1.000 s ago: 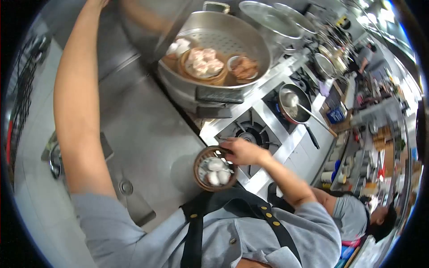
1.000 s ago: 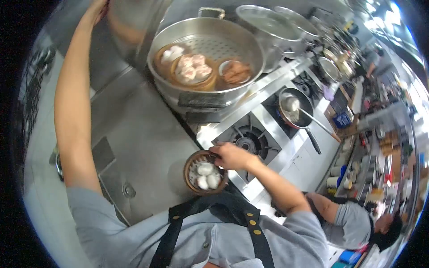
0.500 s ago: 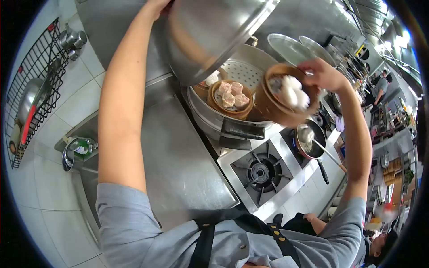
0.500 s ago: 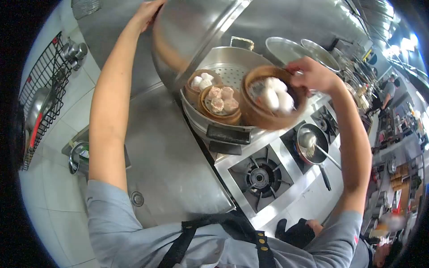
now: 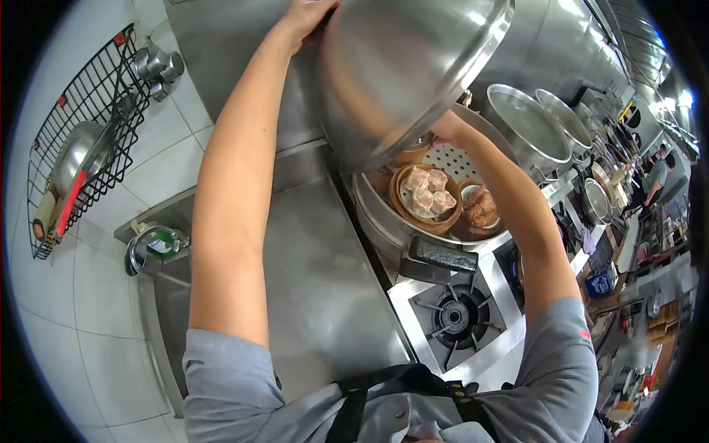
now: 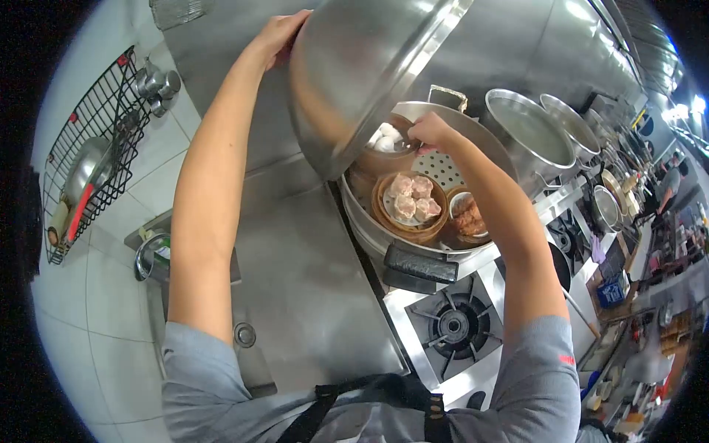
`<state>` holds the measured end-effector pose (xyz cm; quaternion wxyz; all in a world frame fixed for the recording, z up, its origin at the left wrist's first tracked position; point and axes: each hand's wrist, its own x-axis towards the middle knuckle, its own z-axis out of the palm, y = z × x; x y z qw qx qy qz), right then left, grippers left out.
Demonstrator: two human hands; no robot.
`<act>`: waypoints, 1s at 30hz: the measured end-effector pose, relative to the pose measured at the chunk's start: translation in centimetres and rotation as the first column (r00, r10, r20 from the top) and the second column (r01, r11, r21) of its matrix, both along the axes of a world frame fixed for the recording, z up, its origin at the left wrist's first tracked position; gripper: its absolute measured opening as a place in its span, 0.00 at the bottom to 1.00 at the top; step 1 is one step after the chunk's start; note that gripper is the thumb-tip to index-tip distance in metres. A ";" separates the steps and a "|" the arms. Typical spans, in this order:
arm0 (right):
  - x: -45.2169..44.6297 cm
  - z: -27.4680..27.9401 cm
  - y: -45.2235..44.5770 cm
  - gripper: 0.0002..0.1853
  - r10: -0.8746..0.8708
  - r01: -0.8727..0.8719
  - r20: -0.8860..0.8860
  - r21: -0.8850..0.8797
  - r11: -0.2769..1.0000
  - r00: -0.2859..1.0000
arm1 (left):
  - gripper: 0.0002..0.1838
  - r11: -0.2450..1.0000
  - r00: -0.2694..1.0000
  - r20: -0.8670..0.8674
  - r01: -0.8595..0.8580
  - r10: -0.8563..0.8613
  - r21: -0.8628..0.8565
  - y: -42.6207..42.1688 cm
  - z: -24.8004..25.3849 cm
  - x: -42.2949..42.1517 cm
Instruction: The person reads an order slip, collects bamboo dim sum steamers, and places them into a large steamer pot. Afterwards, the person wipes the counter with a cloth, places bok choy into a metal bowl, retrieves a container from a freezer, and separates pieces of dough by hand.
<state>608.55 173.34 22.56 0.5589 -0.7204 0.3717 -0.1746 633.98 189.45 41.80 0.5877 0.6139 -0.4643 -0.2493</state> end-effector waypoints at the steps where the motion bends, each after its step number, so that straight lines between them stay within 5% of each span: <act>1: 0.1 -0.5 -0.7 0.07 0.074 -0.074 -0.052 0.011 0.997 0.996 | 0.19 1.000 1.000 -0.004 0.004 -0.004 0.001 0.3 0.1 -0.5; 6: -0.3 -2.1 -1.1 0.08 0.113 -0.105 -0.092 0.082 0.991 0.989 | 0.19 0.997 0.992 0.100 -0.077 0.075 0.014 1.8 1.2 -2.8; 10: -3.5 -0.8 -1.2 0.13 0.223 -0.226 0.045 0.296 0.928 0.974 | 0.19 0.999 0.993 0.105 0.048 -0.047 -0.001 -1.4 0.6 -1.7; 14: -6.6 0.6 0.5 0.15 0.189 -0.200 0.064 0.295 0.935 0.980 | 0.18 0.998 0.971 0.236 0.028 -0.042 0.063 -2.2 1.7 -4.3; 15: -6.5 -2.1 -1.4 0.15 0.395 -0.395 0.003 -0.034 0.918 0.919 | 0.17 0.995 0.955 0.294 0.004 -0.032 0.095 -2.4 2.0 -4.9; 16: -6.7 -3.3 -2.5 0.16 0.553 -0.560 -0.126 -0.339 0.756 0.823 | 0.17 0.996 0.954 0.296 0.012 -0.037 0.087 -2.8 1.9 -5.2; 17: -6.3 -2.6 -1.8 0.16 0.546 -0.553 -0.127 -0.351 0.756 0.828 | 0.16 0.998 0.962 0.270 0.007 -0.025 0.068 -3.3 1.7 -5.2; 19: -4.6 -2.3 0.6 0.18 0.230 -0.389 -0.436 -0.320 0.864 0.870 | 0.14 0.999 0.968 0.251 0.003 -0.016 0.052 -3.9 1.5 -5.4; 23: -7.3 3.1 4.0 0.18 0.101 -0.409 -0.562 -0.456 0.790 0.821 | 0.15 0.999 0.965 0.260 0.008 -0.021 0.050 -3.5 1.6 -5.9; 25: -12.2 5.3 4.4 0.23 -0.110 -0.073 -0.380 -0.436 0.897 0.918 | 0.16 0.994 0.949 0.309 0.036 -0.065 0.099 -4.0 1.7 -6.9; 26: -15.4 7.1 7.4 0.25 -0.207 0.144 -0.070 -0.509 0.849 0.976 | 0.16 0.992 0.943 0.316 0.074 -0.102 0.101 -4.2 1.5 -7.9; 27: -18.5 7.3 9.3 0.25 -0.261 0.357 0.288 -0.362 0.861 0.921 | 0.16 0.995 0.919 0.381 0.092 -0.100 0.039 -4.5 1.0 -9.0; 30: -26.0 8.0 20.5 0.17 -0.427 0.682 0.678 -0.153 0.715 0.599 | 0.17 0.992 0.826 0.553 0.126 -0.106 0.003 -7.3 -1.0 -12.7</act>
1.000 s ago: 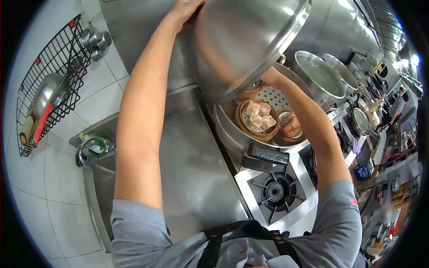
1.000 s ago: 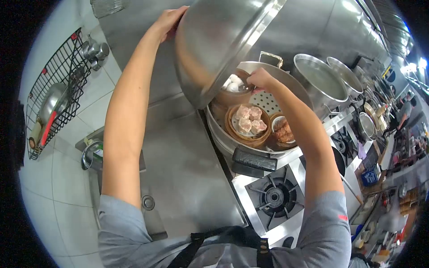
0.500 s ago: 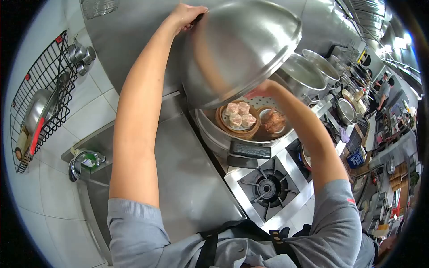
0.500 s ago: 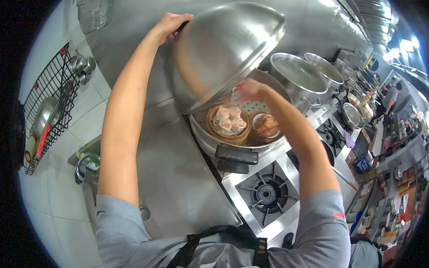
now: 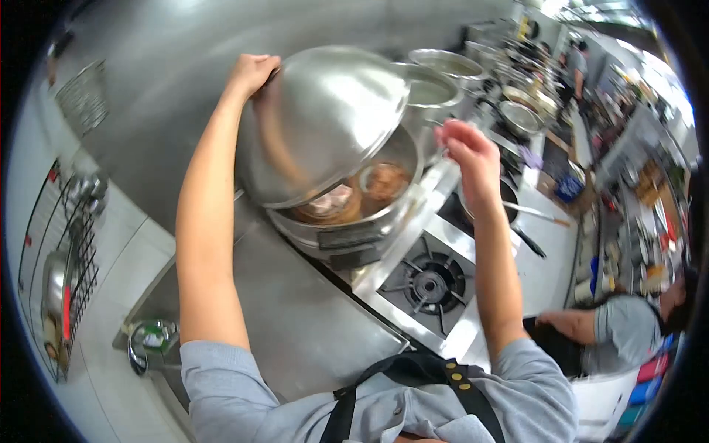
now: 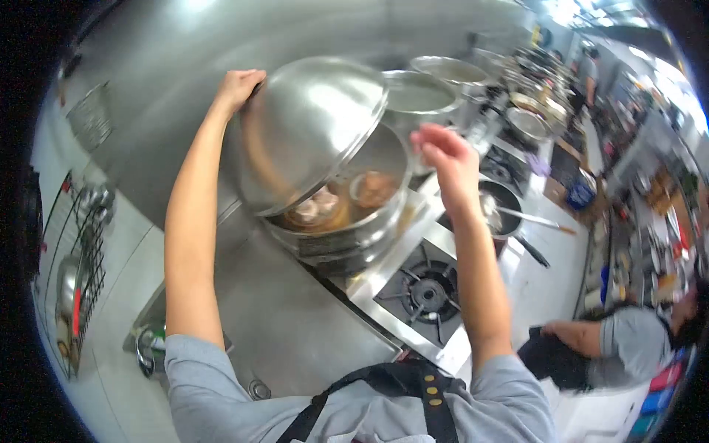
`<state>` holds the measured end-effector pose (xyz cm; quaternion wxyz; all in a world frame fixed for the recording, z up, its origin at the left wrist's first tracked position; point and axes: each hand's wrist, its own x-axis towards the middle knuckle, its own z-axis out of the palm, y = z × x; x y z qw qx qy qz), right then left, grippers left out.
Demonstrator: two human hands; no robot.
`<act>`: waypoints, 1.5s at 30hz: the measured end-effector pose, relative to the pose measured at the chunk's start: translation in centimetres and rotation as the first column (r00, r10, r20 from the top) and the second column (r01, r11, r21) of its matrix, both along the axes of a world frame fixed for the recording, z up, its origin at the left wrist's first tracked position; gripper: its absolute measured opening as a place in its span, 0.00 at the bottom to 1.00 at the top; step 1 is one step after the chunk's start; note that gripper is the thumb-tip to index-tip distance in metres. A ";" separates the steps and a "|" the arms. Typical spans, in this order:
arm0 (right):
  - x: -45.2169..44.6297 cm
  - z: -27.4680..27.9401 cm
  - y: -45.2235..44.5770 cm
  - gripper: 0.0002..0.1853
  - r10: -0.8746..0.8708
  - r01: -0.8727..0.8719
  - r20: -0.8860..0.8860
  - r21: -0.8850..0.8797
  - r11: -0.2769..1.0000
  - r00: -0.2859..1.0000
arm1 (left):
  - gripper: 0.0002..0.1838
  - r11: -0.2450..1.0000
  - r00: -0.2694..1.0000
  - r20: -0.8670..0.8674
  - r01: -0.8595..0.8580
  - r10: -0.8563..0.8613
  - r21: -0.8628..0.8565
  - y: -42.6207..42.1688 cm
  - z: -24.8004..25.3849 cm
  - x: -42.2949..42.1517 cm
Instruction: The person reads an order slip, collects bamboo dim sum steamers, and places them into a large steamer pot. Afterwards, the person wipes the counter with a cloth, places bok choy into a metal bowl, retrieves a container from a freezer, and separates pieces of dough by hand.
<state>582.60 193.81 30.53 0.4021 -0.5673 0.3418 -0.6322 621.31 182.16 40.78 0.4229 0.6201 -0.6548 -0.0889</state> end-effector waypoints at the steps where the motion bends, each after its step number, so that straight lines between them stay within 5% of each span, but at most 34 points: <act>1: -2.1 -1.8 3.4 0.15 0.046 -0.045 0.097 -0.014 0.999 0.994 | 0.17 1.000 0.991 0.132 0.011 -0.010 -0.007 -0.5 -0.3 -2.0; 3: -4.9 -5.3 11.1 0.15 0.114 -0.124 0.074 0.148 0.981 0.991 | 0.23 0.992 0.882 0.470 -0.071 0.013 0.106 -0.2 -0.8 -6.0; 4: -6.6 -7.0 15.0 0.16 0.258 -0.311 0.188 0.363 0.879 0.948 | 0.24 0.992 0.839 0.543 0.044 0.027 -0.116 -2.1 -3.5 -5.8; 6: -8.9 -13.1 22.0 0.16 0.327 -0.360 0.154 0.497 0.789 0.932 | 0.25 0.993 0.823 0.563 0.114 -0.073 -0.039 -1.7 -4.9 -8.8; 8: -10.9 -19.8 30.1 0.16 0.170 -0.144 0.037 0.720 0.679 0.985 | 0.28 0.994 0.867 0.489 0.062 -0.097 0.087 -2.6 -5.9 -10.4; 9: -12.1 -22.2 34.5 0.16 0.155 0.140 -0.306 0.754 0.641 0.939 | 0.28 0.984 0.762 0.644 0.152 -0.061 -0.087 -6.5 -7.9 -7.8; 10: -13.0 -25.0 38.5 0.15 0.139 0.311 -0.449 0.779 0.545 0.882 | 0.27 0.996 0.646 0.761 -0.090 0.050 0.010 -3.6 -5.5 -10.8; 11: -14.4 -27.5 43.4 0.16 -0.034 0.175 -0.173 0.928 0.329 0.984 | 0.27 0.959 0.432 0.901 -0.271 0.041 0.086 -0.8 -2.7 -14.5; 12: -15.0 -29.1 47.5 0.17 -0.293 0.033 0.046 0.966 0.258 0.955 | 0.28 0.975 0.352 0.933 -0.221 0.077 0.003 -0.7 -3.4 -15.5; 13: -15.7 -30.9 51.1 0.18 -0.518 -0.131 0.242 0.961 0.243 0.820 | 0.27 1.000 0.513 0.858 -0.018 -0.007 0.018 2.4 -3.5 -19.0; 14: -16.6 -32.6 54.2 0.18 -0.638 -0.235 0.456 0.884 0.404 0.620 | 0.26 0.985 0.636 0.763 0.175 -0.118 0.006 6.1 -3.6 -22.0; 15: -17.4 -34.7 56.8 0.18 -0.674 -0.281 0.638 0.770 0.573 0.373 | 0.24 0.761 0.696 0.413 0.649 -0.588 -0.010 6.4 -7.3 -23.7; 16: -17.9 -36.5 58.7 0.18 -0.681 -0.263 0.640 0.768 0.585 0.356 | 0.23 0.566 0.520 0.322 0.822 -0.791 0.063 13.1 -9.2 -29.5; 17: -18.4 -38.3 60.3 0.17 -0.733 -0.286 0.648 0.756 0.588 0.206 | 0.24 0.230 0.213 0.249 0.972 -0.945 0.040 22.1 -10.8 -35.5; 18: -18.9 -40.5 61.8 0.15 -0.764 -0.313 0.643 0.736 0.600 0.049 | 0.24 0.095 0.024 0.290 0.968 -0.957 0.232 28.2 -12.4 -39.8; 19: -19.9 -44.5 63.1 0.14 -0.755 -0.314 0.655 0.712 0.628 -0.025 | 0.24 -0.162 0.061 -0.407 0.856 -0.911 0.491 34.3 -15.7 -44.3; 21: -23.7 -45.9 64.3 0.13 -0.803 -0.304 0.400 0.909 0.285 0.441 | 0.26 -0.477 -0.056 -0.527 0.512 -0.848 0.714 39.8 -26.6 -51.6; 22: -25.4 -45.9 64.5 0.13 -0.720 -0.157 0.140 0.987 0.044 0.680 | 0.28 -0.439 -0.109 -0.443 0.467 -0.890 0.767 41.8 -34.8 -54.2; 23: -27.0 -47.7 65.1 0.18 -0.427 0.271 -0.311 0.950 -0.152 0.849 | 0.25 -0.252 -0.217 -0.164 0.485 -0.962 0.837 45.4 -37.7 -57.2; 24: -28.3 -51.1 65.7 0.22 -0.031 0.681 -0.697 0.709 -0.185 0.717 | 0.30 -0.271 -0.183 -0.205 0.519 -0.962 0.810 47.6 -42.4 -59.3; 26: -29.0 -60.5 68.0 0.22 -0.082 0.628 -0.690 0.696 -0.349 0.719 | 0.28 -0.458 -0.163 -0.429 0.387 -0.888 0.801 51.0 -47.2 -63.6; 28: -34.8 -56.4 72.0 0.24 0.116 0.316 -0.344 0.926 0.209 0.932 | 0.29 -0.497 -0.178 -0.465 0.243 -0.867 0.833 53.2 -51.6 -67.4; 31: -39.4 -56.4 78.5 0.23 0.215 0.328 -0.397 0.898 0.293 0.892 | 0.29 -0.400 -0.220 -0.370 0.116 -0.903 0.909 55.3 -57.9 -71.9; 32: -40.9 -54.2 79.9 0.23 0.205 0.338 -0.397 0.901 0.271 0.895 | 0.30 -0.368 -0.231 -0.341 0.084 -0.911 0.926 56.2 -59.5 -73.8; 34: -41.4 -49.9 82.3 0.19 0.009 0.482 -0.484 0.868 -0.116 0.875 | 0.30 -0.299 -0.241 -0.276 0.064 -0.930 0.952 58.5 -63.3 -78.5; 35: -41.9 -56.1 84.7 0.19 -0.024 0.496 -0.500 0.863 -0.094 0.866 | 0.30 -0.251 -0.188 -0.232 0.085 -0.955 0.964 60.4 -65.4 -81.1; 36: -43.1 -53.8 86.2 0.19 0.013 0.486 -0.488 0.868 -0.101 0.873 | 0.31 -0.170 -0.017 -0.169 0.138 -0.985 0.976 63.4 -66.1 -84.5; 37: -45.1 -50.3 86.8 0.18 -0.171 0.480 -0.503 0.862 -0.160 0.847 | 0.34 -0.528 -0.671 -0.373 0.033 -0.641 0.848 63.5 -64.3 -88.9; 39: -51.0 -47.3 88.8 0.17 -0.500 0.468 -0.486 0.867 -0.172 0.717 | 0.22 -0.263 -0.937 -0.150 -0.065 -0.317 0.962 70.3 -59.6 -97.7; 40: -53.9 -47.0 90.4 0.16 -0.641 0.472 -0.441 0.871 -0.136 0.628 | 0.40 -0.152 -0.858 -0.238 -0.189 -0.455 0.970 73.4 -53.2 -101.5; 41: -57.5 -41.6 90.5 0.17 -0.738 0.449 -0.422 0.875 -0.180 0.526 | 0.35 -0.025 -0.813 -0.070 -0.068 -0.579 0.997 75.4 -53.8 -104.2; 42: -61.4 -41.4 92.2 0.17 -0.771 0.484 -0.445 0.851 -0.206 0.454 | 0.33 0.116 -0.760 0.277 0.259 -0.589 0.959 77.8 -51.6 -106.0; 44: -68.0 -37.2 93.8 0.16 -0.960 0.444 -0.257 0.877 -0.184 0.109 | 0.32 0.230 -0.837 0.331 0.252 -0.436 0.940 81.1 -49.0 -111.6; 45: -70.1 -35.4 95.3 0.16 -0.955 0.438 -0.277 0.875 -0.205 0.106 | 0.29 0.186 -0.834 0.273 0.208 -0.479 0.960 82.3 -50.6 -114.4</act>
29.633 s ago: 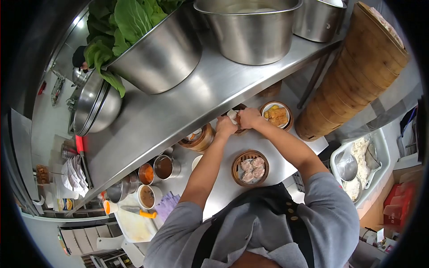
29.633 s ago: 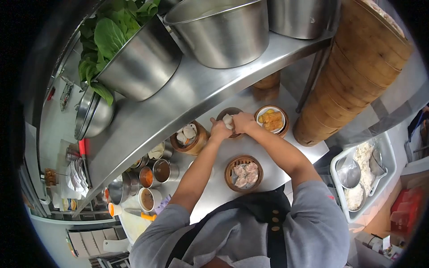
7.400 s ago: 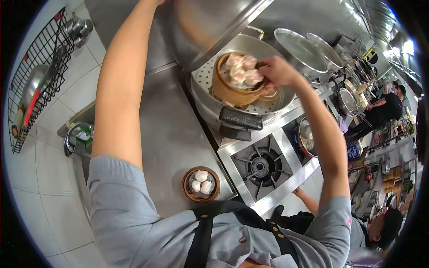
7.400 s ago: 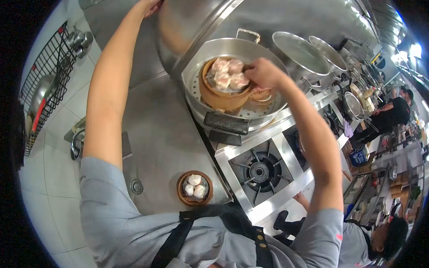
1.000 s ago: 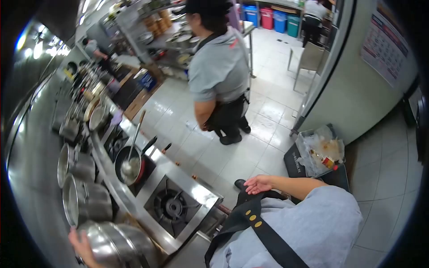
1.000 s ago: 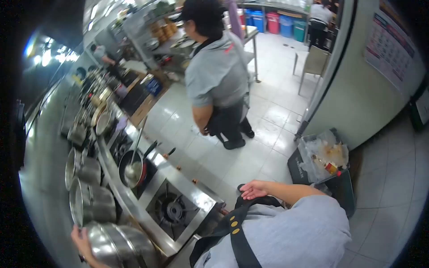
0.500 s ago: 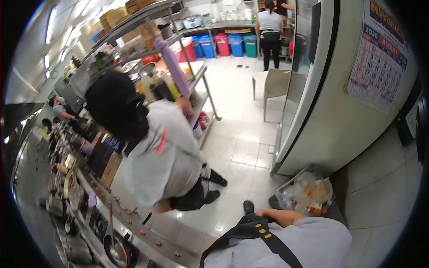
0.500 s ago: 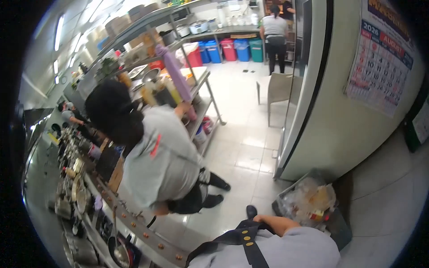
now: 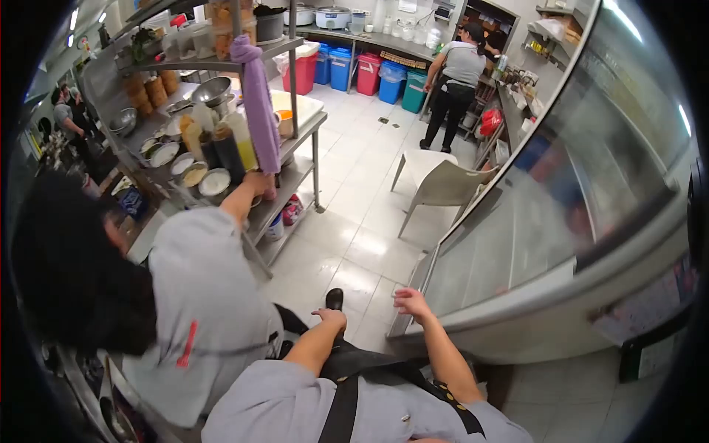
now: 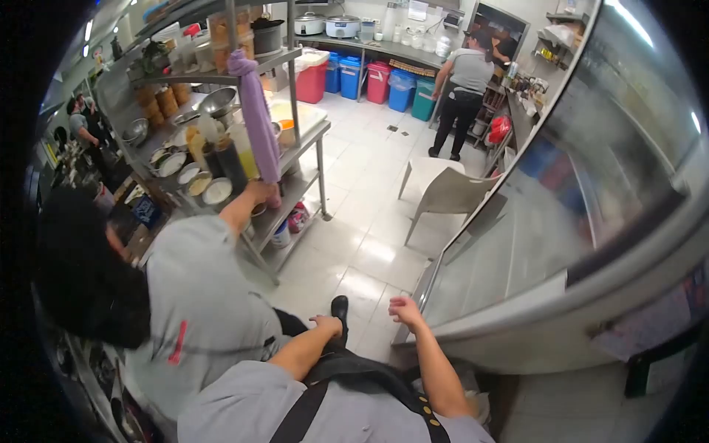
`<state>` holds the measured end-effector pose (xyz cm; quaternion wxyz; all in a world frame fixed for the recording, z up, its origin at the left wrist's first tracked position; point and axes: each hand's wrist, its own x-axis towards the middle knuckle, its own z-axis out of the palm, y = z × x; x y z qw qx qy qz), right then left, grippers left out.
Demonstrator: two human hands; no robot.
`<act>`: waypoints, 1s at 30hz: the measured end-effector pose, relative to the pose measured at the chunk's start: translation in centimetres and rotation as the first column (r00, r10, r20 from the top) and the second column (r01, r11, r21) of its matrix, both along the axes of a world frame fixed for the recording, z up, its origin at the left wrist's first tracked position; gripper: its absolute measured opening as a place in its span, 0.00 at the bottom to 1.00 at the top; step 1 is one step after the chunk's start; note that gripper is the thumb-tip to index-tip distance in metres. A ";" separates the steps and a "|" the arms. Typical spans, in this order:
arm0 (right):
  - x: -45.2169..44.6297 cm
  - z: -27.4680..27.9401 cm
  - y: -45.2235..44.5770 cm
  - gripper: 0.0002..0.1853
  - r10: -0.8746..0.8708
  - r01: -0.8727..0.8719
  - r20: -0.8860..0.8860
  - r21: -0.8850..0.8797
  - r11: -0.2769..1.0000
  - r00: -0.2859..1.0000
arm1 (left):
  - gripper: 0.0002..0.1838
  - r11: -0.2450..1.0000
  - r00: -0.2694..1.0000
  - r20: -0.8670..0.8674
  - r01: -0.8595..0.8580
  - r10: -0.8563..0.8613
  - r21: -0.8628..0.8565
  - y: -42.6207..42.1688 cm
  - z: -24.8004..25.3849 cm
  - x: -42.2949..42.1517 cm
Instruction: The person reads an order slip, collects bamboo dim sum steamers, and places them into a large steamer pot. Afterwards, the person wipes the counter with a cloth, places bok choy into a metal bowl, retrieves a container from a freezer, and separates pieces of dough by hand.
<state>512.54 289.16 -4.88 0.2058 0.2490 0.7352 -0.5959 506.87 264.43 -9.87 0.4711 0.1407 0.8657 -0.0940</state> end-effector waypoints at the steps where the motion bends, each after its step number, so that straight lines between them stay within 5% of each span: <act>1: -2.3 1.7 1.2 0.16 -0.122 0.118 -0.047 -0.086 0.989 0.991 | 0.27 0.997 0.993 -0.102 -0.061 0.066 0.051 0.9 -4.3 -2.3; 2: -4.7 2.6 2.1 0.16 -0.248 0.229 -0.085 -0.182 0.956 0.965 | 0.24 0.984 0.983 -0.136 -0.101 0.121 0.149 -0.4 -6.1 -8.2; 4: -5.5 1.8 6.8 0.11 -0.142 0.116 -0.055 -0.334 0.936 0.988 | 0.19 0.823 0.909 -0.213 -0.200 0.359 0.532 -8.4 -4.6 -26.9; 5: -5.0 -1.9 8.5 0.11 0.122 -0.158 -0.159 -0.237 0.959 0.980 | 0.16 0.549 0.825 -0.135 -0.233 0.548 0.803 -13.6 -2.4 -35.0; 6: -4.2 -1.0 7.1 0.13 0.163 -0.152 -0.002 -0.373 0.915 0.987 | 0.13 0.290 0.785 -0.007 -0.221 0.620 0.931 -17.5 -0.4 -41.0; 7: -3.8 -1.1 6.5 0.13 0.225 -0.185 0.086 -0.333 0.924 0.970 | 0.11 0.113 0.756 0.104 -0.231 0.646 0.966 -20.9 0.2 -45.3; 10: -5.6 -3.4 6.7 0.14 0.178 -0.160 0.260 -0.092 0.983 0.949 | 0.09 -0.081 0.681 0.457 -0.507 0.573 0.858 -25.9 -5.1 -50.4; 11: -7.4 -3.6 7.6 0.14 0.096 -0.093 0.281 -0.022 0.995 0.955 | 0.13 -0.271 0.708 0.660 -0.603 0.250 0.750 -27.9 -8.2 -51.4; 12: -9.4 -4.0 8.9 0.14 0.001 -0.005 0.288 0.014 1.000 0.958 | 0.16 -0.113 0.659 0.464 -0.503 0.592 0.857 -26.3 -7.3 -49.8; 13: -11.5 -4.6 10.3 0.14 -0.097 0.091 0.284 0.035 0.995 0.954 | 0.18 -0.076 0.821 -0.075 0.142 0.567 0.987 -24.0 -4.2 -48.0; 14: -13.6 -4.9 11.7 0.15 -0.180 0.174 0.276 0.048 0.984 0.944 | 0.19 0.058 0.875 0.019 -0.054 0.484 0.997 -21.4 -4.5 -47.2; 15: -15.8 -5.4 12.9 0.15 -0.256 0.251 0.264 0.052 0.967 0.930 | 0.21 0.325 0.915 0.045 -0.188 0.400 0.927 -16.1 -7.0 -45.7; 16: -18.3 -5.8 13.8 0.15 -0.305 0.303 0.256 0.050 0.952 0.917 | 0.23 0.833 0.986 -0.029 -0.123 0.164 0.539 -6.9 -13.4 -41.5; 17: -20.4 -6.6 14.4 0.15 -0.343 0.342 0.251 0.049 0.938 0.905 | 0.25 0.904 0.997 -0.038 -0.042 0.065 0.426 -1.9 -16.1 -40.3; 18: -22.7 -7.6 15.2 0.16 -0.363 0.363 0.252 0.048 0.930 0.897 | 0.17 0.829 0.946 0.030 -0.298 0.323 0.473 0.3 -11.0 -42.2; 19: -25.4 -8.6 16.2 0.16 -0.355 0.354 0.253 0.051 0.934 0.900 | 0.17 0.835 0.945 0.018 -0.297 0.325 0.463 1.1 -10.0 -45.2; 21: -31.0 -11.5 18.8 0.16 -0.261 0.251 0.264 0.071 0.965 0.929 | 0.19 0.758 0.791 0.339 -0.599 0.509 0.260 3.0 -8.9 -48.5; 23: -37.3 -14.4 21.5 0.17 -0.043 0.014 0.274 0.108 0.994 0.961 | 0.20 0.829 0.861 0.348 -0.475 0.370 0.294 4.4 -6.3 -49.7; 24: -40.8 -15.1 23.0 0.17 0.093 -0.134 0.277 0.133 0.982 0.956 | 0.20 0.665 0.940 0.148 0.102 -0.309 0.740 2.4 -15.9 -50.8; 25: -44.3 -15.7 24.7 0.17 0.220 -0.272 0.280 0.162 0.949 0.934 | 0.21 0.675 0.774 0.459 -0.619 0.437 0.401 4.0 -6.7 -50.3; 26: -48.0 -15.9 26.2 0.18 0.349 -0.410 0.287 0.190 0.892 0.892 | 0.22 0.489 0.571 0.492 -0.820 0.658 0.298 5.9 -1.5 -51.4; 27: -51.9 -16.0 27.8 0.18 0.483 -0.550 0.291 0.227 0.804 0.826 | 0.24 0.265 0.323 0.491 -0.946 0.809 0.186 6.7 1.0 -52.5; 28: -56.3 -15.4 28.9 0.18 0.586 -0.655 0.298 0.261 0.709 0.753 | 0.24 0.221 0.282 0.483 -0.958 0.829 0.181 6.9 0.4 -53.4; 30: -67.3 -14.1 31.2 0.19 0.846 -0.880 0.317 0.356 0.314 0.430 | 0.25 0.259 0.525 0.318 -0.755 0.789 0.603 7.6 -2.9 -55.6</act>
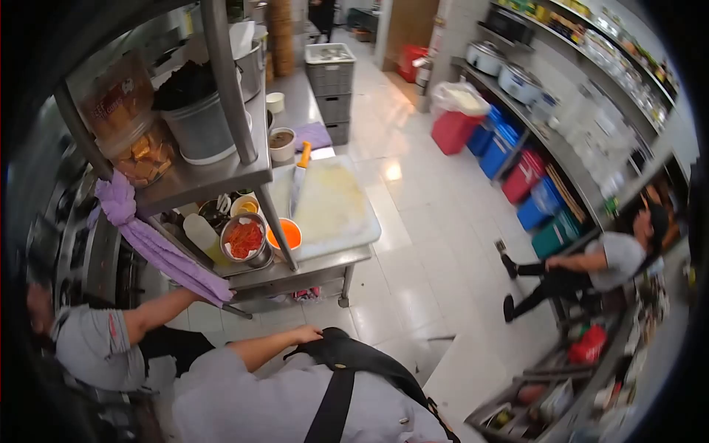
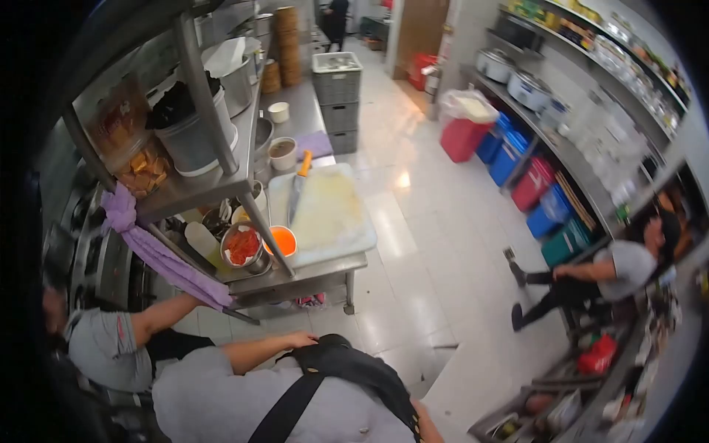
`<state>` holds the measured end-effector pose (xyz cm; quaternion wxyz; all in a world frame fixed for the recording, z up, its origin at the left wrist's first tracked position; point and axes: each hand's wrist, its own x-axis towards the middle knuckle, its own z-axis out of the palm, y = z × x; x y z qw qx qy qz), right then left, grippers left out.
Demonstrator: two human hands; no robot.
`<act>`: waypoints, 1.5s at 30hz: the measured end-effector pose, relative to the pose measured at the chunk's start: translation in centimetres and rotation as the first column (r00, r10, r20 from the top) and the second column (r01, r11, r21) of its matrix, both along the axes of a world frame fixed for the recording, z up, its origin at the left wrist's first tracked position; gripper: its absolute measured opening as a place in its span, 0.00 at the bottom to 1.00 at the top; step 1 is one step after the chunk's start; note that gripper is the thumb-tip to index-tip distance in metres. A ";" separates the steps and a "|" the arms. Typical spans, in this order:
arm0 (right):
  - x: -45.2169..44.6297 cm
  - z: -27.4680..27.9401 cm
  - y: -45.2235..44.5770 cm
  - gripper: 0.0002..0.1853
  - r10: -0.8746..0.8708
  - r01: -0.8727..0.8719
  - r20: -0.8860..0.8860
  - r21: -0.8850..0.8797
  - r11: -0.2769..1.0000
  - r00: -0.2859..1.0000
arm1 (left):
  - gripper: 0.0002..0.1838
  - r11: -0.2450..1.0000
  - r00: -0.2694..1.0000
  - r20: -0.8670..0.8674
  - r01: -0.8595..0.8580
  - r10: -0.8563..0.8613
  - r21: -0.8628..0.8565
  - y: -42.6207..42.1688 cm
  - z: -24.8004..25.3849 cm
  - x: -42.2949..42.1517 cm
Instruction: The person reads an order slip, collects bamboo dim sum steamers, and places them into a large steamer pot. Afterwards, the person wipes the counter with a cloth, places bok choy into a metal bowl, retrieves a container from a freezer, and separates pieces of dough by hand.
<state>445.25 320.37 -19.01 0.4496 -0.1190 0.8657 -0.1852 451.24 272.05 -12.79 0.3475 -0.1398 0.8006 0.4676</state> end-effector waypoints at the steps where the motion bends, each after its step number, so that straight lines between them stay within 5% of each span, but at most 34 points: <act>1: -5.9 0.9 0.5 0.19 0.288 -0.288 -0.050 0.008 0.958 0.956 | 0.25 1.000 0.997 -0.080 0.009 -0.009 0.003 1.2 -1.4 -1.4; 2: -13.1 2.1 0.4 0.19 0.718 -0.743 -0.193 -0.129 0.657 0.669 | 0.26 1.000 0.987 -0.163 0.012 -0.013 -0.003 2.4 -3.5 -2.9; 3: -20.9 1.2 1.8 0.16 0.650 -0.620 -0.015 -0.314 0.719 0.760 | 0.23 0.993 0.942 -0.315 0.098 -0.114 -0.066 1.7 -12.6 -3.9; 4: -27.2 -0.4 1.5 0.13 0.577 -0.448 0.192 -0.456 0.769 0.794 | 0.24 0.987 0.949 -0.309 0.010 -0.060 -0.163 3.8 -9.5 -5.4; 5: -29.4 9.3 -3.8 0.10 0.055 -0.034 0.332 -0.071 0.997 0.941 | 0.29 0.969 0.984 -0.164 0.021 -0.064 -0.248 5.6 2.6 -9.1; 6: -32.9 14.7 -7.6 0.12 0.007 0.015 0.306 -0.072 0.997 0.952 | 0.31 0.911 0.977 -0.207 -0.122 0.041 -0.394 6.4 1.5 -11.0; 7: -37.1 15.2 -9.7 0.14 -0.022 0.082 0.324 -0.172 0.982 0.946 | 0.36 0.874 0.966 -0.254 -0.088 -0.042 -0.479 6.6 7.0 -13.7; 8: -40.3 15.8 -12.2 0.14 -0.026 0.085 0.214 -0.271 0.959 0.976 | 0.36 0.958 0.908 -0.407 -0.199 0.100 -0.207 6.6 8.7 -15.8; 9: -43.3 16.5 -14.4 0.15 -0.046 0.081 0.105 -0.364 0.928 0.993 | 0.36 0.962 0.609 -0.755 -0.054 0.245 0.269 7.1 4.7 -18.2; 10: -45.9 15.8 -16.6 0.15 -0.083 0.073 -0.005 -0.433 0.899 0.997 | 0.34 0.873 0.732 -0.652 0.170 0.198 0.457 7.3 12.7 -21.1; 11: -47.9 15.1 -18.4 0.16 -0.130 0.056 -0.117 -0.495 0.867 0.985 | 0.34 0.770 0.841 -0.526 0.253 0.124 0.586 7.2 17.3 -23.9; 13: -51.3 12.3 -20.5 0.19 -0.140 0.025 -0.205 -0.483 0.875 0.969 | 0.34 0.805 0.685 -0.727 0.449 -0.032 0.388 5.4 16.1 -31.6; 15: -53.7 12.0 -21.1 0.19 -0.147 0.130 -0.019 -0.364 0.922 0.989 | 0.35 0.787 0.904 -0.418 0.192 0.090 0.587 1.3 22.1 -38.7; 16: -55.0 10.6 -20.4 0.19 -0.137 0.142 0.038 -0.365 0.920 0.990 | 0.31 0.886 0.743 -0.644 0.162 0.181 0.435 -1.5 22.3 -42.5; 18: -56.9 9.6 -18.8 0.19 -0.373 0.489 0.345 -0.368 0.791 0.861 | 0.24 0.938 0.428 -0.853 -0.297 0.297 0.178 -6.6 29.1 -46.6; 19: -58.3 7.1 -17.5 0.20 -0.405 0.568 0.438 -0.352 0.744 0.802 | 0.23 0.874 0.319 -0.899 -0.469 0.299 0.124 -9.0 31.9 -48.2; 20: -58.7 7.4 -17.0 0.17 -0.310 0.377 0.234 -0.344 0.860 0.921 | 0.23 0.794 0.234 -0.961 -0.608 0.149 -0.024 -12.1 33.6 -50.0; 21: -61.1 1.9 -15.2 0.12 0.016 -0.052 -0.133 -0.278 0.959 0.991 | 0.22 0.682 0.225 -0.974 -0.716 0.024 -0.149 -14.3 36.5 -50.9; 22: -62.2 -6.1 -14.3 0.08 -0.326 0.277 -0.169 -0.264 0.924 0.930 | 0.21 0.584 0.167 -0.982 -0.790 -0.092 -0.189 -17.0 38.1 -52.1; 23: -64.1 -6.5 -16.2 0.08 -0.294 0.245 -0.158 -0.271 0.931 0.943 | 0.23 0.432 0.249 -0.960 -0.858 -0.124 -0.278 -19.0 40.9 -52.5; 24: -66.0 -6.2 -18.1 0.08 -0.275 0.215 -0.228 -0.258 0.942 0.934 | 0.27 0.130 0.511 -0.857 -0.848 -0.056 -0.514 -20.6 44.0 -53.0; 25: -67.8 -5.5 -19.9 0.08 -0.259 0.189 -0.296 -0.246 0.951 0.919 | 0.31 -0.200 0.607 -0.785 -0.790 -0.121 -0.580 -22.4 46.5 -53.2; 28: -71.4 -4.7 -24.4 0.09 -0.218 0.132 -0.466 -0.211 0.969 0.857 | 0.32 -0.710 0.687 -0.698 -0.594 -0.203 -0.379 -28.4 54.0 -51.8; 29: -72.0 -4.7 -25.2 0.09 -0.205 0.118 -0.515 -0.196 0.973 0.832 | 0.32 -0.767 0.713 -0.687 -0.518 -0.143 -0.378 -29.5 56.5 -50.7; 30: -76.9 -6.2 -25.9 0.12 -0.216 0.151 -0.207 -0.289 0.945 0.954 | 0.33 -0.825 0.722 -0.690 -0.421 -0.053 -0.377 -31.4 58.2 -49.2; 32: -82.9 -4.2 -29.2 0.09 -0.134 0.097 -0.083 -0.348 0.932 0.987 | 0.31 -0.918 0.705 -0.707 -0.240 0.060 -0.317 -32.5 59.6 -47.5; 36: -89.0 4.0 -36.9 0.03 0.041 -0.042 -0.007 -0.265 0.963 0.999 | 0.27 -0.938 0.780 -0.626 -0.203 0.018 -0.280 -29.8 59.7 -50.8; 38: -93.3 0.7 -41.7 0.03 0.169 -0.158 0.026 -0.237 0.959 0.985 | 0.25 -0.911 0.797 -0.603 -0.234 0.021 -0.341 -30.2 60.0 -52.5; 39: -95.3 -1.4 -43.4 0.04 0.270 -0.256 0.053 -0.188 0.948 0.961 | 0.22 -0.801 0.741 -0.664 -0.340 0.095 -0.493 -30.7 59.6 -53.8; 40: -96.3 -1.0 -45.9 0.06 0.307 -0.298 0.013 -0.204 0.933 0.952 | 0.19 -0.651 0.685 -0.706 -0.456 0.178 -0.606 -31.4 59.0 -55.1; 43: -98.6 -2.6 -56.1 0.06 0.442 -0.482 -0.192 -0.391 0.784 0.876 | 0.17 -0.484 0.631 -0.741 -0.586 0.230 -0.650 -36.3 57.3 -58.2; 45: -97.2 2.7 -62.4 0.08 0.515 -0.637 -0.375 -0.449 0.627 0.771 | 0.18 -0.501 0.621 -0.725 -0.544 0.298 -0.673 -39.1 57.1 -61.1</act>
